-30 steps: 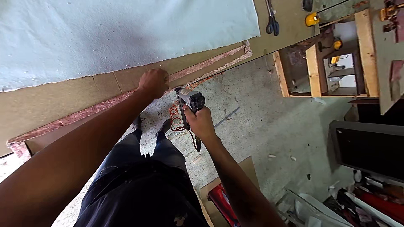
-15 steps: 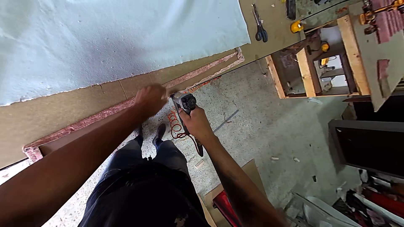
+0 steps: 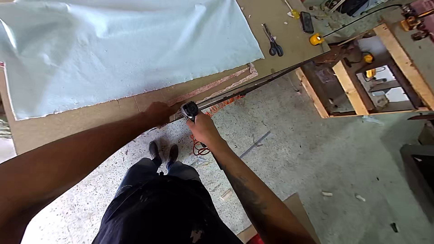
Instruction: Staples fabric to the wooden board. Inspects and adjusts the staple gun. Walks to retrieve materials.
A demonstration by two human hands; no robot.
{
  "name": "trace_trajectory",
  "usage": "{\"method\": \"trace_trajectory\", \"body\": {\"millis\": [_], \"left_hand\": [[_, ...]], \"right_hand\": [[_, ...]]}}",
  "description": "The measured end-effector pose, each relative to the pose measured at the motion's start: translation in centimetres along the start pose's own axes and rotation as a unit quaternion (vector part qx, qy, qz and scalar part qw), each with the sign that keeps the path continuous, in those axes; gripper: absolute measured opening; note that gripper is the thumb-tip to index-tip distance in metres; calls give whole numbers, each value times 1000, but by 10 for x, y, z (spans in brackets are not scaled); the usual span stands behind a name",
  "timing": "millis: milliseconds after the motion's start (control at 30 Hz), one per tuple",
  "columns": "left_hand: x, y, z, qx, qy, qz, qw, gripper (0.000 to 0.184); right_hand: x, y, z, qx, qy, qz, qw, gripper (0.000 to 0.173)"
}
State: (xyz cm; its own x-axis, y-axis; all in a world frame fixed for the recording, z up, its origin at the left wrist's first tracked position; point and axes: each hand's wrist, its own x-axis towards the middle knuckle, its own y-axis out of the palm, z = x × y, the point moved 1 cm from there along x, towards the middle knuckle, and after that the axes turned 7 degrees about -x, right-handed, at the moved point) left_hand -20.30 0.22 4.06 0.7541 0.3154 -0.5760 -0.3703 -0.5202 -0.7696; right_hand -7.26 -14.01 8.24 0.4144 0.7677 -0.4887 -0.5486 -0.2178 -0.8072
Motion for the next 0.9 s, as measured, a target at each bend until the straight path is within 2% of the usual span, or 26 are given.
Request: {"method": "trace_trajectory", "body": {"millis": [67,100,233,300,433,500,733,900], "left_hand": [[4,1,15,-21,32,20,999,29],[8,3,24,-29,45,22,998,27],[15,5,45,-51,46,11,998,30],[12,6,46,-60,13,-9,998,34],[11,3,63,-135,-65,-63,987,56],[16,8,73,-165,-55,-68,982,53],[13,0,82,-201,-7,-26,979,47],[15,-1,84,-198,-8,-11,980,41]], "right_hand": [[0,0,0,-21,-8,3,1000,29],[0,-1,-1,-27,-10,2,1000,28],[-5,-2,1,-5,0,7,1000,30],[-6,5,-6,38,9,5,999,29],[-20,19,-10,151,14,-19,988,26],[-28,22,-3,177,22,-10,984,26],[-35,24,30,129,54,-4,990,25],[-30,35,45,82,35,-12,996,24]]}}
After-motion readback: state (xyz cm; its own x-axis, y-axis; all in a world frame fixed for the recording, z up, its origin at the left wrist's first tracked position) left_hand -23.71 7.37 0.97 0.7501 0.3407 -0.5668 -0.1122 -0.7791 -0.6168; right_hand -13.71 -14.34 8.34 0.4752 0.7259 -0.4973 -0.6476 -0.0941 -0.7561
